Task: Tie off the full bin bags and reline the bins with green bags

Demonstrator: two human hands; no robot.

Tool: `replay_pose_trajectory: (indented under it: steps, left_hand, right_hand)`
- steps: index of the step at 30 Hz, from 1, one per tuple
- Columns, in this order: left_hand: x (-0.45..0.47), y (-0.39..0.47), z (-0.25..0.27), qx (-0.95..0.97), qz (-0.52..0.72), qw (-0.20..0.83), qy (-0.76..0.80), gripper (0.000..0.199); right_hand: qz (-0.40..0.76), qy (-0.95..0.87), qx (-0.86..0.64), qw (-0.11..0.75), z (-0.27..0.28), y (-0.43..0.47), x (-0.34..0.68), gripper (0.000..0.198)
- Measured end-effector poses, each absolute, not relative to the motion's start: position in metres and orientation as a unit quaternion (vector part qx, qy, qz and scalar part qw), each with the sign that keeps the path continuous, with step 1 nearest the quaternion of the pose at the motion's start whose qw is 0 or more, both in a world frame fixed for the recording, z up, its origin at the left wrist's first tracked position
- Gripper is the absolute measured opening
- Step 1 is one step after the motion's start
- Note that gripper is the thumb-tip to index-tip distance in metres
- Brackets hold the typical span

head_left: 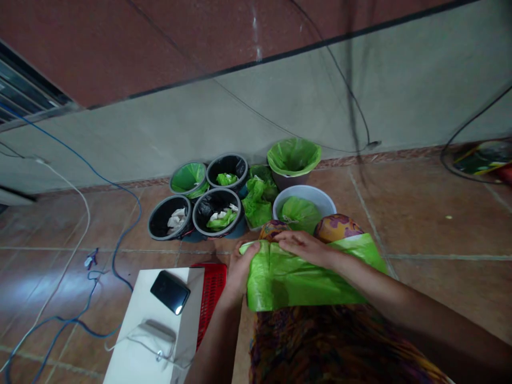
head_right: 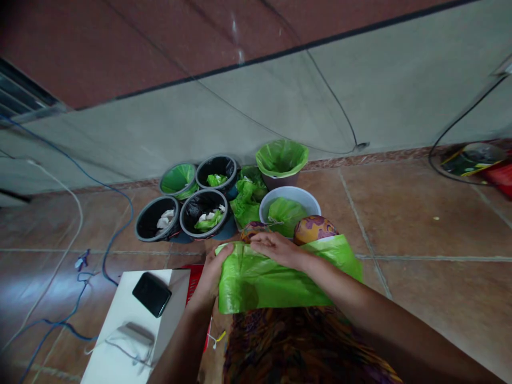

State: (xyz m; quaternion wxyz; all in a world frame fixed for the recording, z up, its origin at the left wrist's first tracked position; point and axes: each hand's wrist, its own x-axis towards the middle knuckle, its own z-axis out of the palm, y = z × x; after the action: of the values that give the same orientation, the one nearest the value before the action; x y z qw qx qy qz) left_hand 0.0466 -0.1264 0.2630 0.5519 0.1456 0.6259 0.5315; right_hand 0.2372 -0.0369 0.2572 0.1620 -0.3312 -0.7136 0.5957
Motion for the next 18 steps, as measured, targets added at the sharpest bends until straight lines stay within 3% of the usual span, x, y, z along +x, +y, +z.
replay_pose_trajectory:
  steps: [4,8,12,18]
  left_hand:
    - [0.047,-0.127,0.273,0.125,0.532,0.562,0.621,0.051]
    - [0.048,-0.129,0.279,0.123,0.531,0.579,0.606,0.047]
    - [0.049,-0.132,0.278,0.113,0.541,0.579,0.599,0.045]
    - [0.047,-0.135,0.26,0.091,0.547,0.598,0.579,0.051]
  right_hand:
    - [0.561,-0.75,-0.331,0.11,0.28,-0.036,0.246,0.055]
    - [0.398,-0.819,-0.402,0.098,0.297,-0.06,0.246,0.069]
    - [0.237,-0.832,-0.479,0.149,0.279,-0.092,0.235,0.061]
    - [0.231,-0.804,-0.528,0.145,0.221,-0.108,0.228,0.042]
